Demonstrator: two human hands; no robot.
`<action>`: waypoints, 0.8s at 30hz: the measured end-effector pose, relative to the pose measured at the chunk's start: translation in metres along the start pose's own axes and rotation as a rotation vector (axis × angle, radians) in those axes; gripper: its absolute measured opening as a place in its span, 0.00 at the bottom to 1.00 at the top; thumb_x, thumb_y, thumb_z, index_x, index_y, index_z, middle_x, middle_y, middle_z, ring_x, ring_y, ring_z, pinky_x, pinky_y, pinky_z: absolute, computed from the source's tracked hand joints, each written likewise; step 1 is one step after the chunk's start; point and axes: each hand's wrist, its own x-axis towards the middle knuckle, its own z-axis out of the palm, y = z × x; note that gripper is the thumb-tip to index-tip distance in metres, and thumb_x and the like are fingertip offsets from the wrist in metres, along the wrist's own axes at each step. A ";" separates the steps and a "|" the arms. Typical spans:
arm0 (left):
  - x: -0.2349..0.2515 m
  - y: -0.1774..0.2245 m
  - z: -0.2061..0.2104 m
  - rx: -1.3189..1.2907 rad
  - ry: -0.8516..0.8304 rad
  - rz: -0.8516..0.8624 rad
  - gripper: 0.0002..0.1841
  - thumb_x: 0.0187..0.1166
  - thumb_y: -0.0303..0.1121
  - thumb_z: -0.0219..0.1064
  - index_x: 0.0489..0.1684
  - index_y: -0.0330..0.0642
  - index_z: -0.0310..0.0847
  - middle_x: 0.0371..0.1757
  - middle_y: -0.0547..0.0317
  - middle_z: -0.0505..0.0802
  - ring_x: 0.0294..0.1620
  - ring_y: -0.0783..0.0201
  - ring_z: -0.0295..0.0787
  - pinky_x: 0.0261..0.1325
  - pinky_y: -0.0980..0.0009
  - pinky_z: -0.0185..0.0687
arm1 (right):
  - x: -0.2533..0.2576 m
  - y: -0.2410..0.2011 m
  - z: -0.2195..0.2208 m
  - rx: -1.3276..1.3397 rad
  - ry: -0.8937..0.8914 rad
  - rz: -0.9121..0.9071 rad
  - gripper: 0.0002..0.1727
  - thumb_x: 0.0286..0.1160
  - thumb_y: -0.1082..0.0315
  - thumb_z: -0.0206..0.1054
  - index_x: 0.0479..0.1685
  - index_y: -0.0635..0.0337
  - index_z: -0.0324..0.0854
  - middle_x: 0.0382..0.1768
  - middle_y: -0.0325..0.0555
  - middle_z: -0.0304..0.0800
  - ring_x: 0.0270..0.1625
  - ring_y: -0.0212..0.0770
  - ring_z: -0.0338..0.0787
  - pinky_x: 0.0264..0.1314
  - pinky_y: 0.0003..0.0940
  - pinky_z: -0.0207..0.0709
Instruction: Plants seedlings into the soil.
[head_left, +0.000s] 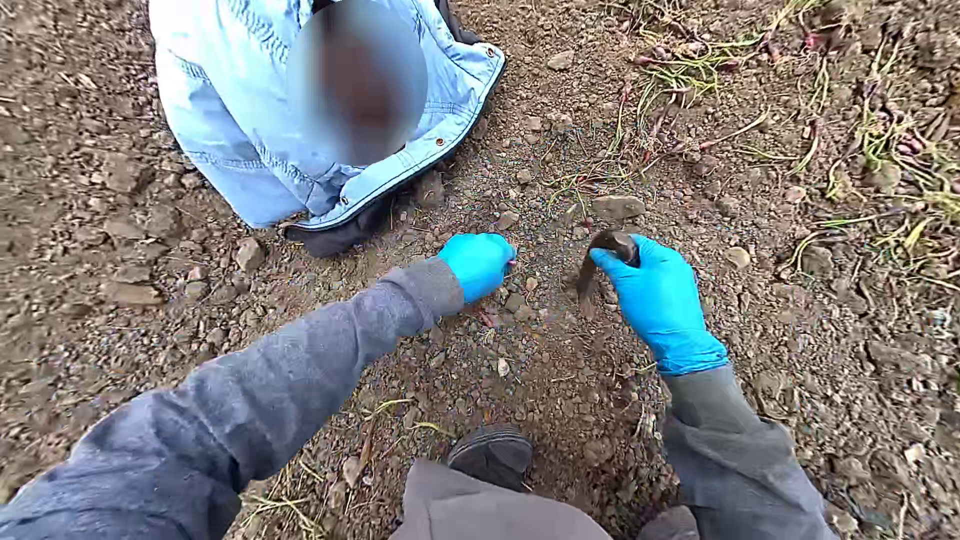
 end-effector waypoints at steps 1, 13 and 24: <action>0.001 0.008 0.015 0.078 -0.025 -0.048 0.13 0.86 0.30 0.58 0.59 0.43 0.88 0.61 0.45 0.91 0.55 0.41 0.93 0.51 0.38 0.88 | 0.003 -0.003 0.003 -0.042 -0.041 -0.009 0.16 0.81 0.48 0.71 0.49 0.49 0.90 0.36 0.50 0.93 0.41 0.55 0.91 0.40 0.67 0.78; -0.051 -0.029 0.001 -0.612 0.130 -0.028 0.15 0.89 0.46 0.64 0.52 0.47 0.93 0.42 0.61 0.97 0.44 0.67 0.93 0.56 0.60 0.86 | 0.003 -0.007 0.005 -0.135 -0.005 -0.010 0.18 0.81 0.46 0.71 0.48 0.52 0.90 0.37 0.54 0.92 0.42 0.58 0.91 0.42 0.70 0.76; -0.090 -0.014 0.068 -0.225 0.167 -0.026 0.13 0.87 0.31 0.62 0.63 0.50 0.89 0.57 0.52 0.94 0.55 0.49 0.94 0.52 0.44 0.89 | 0.002 -0.012 -0.001 -0.304 -0.120 -0.097 0.17 0.82 0.50 0.71 0.47 0.56 0.89 0.36 0.59 0.91 0.43 0.62 0.90 0.44 0.72 0.75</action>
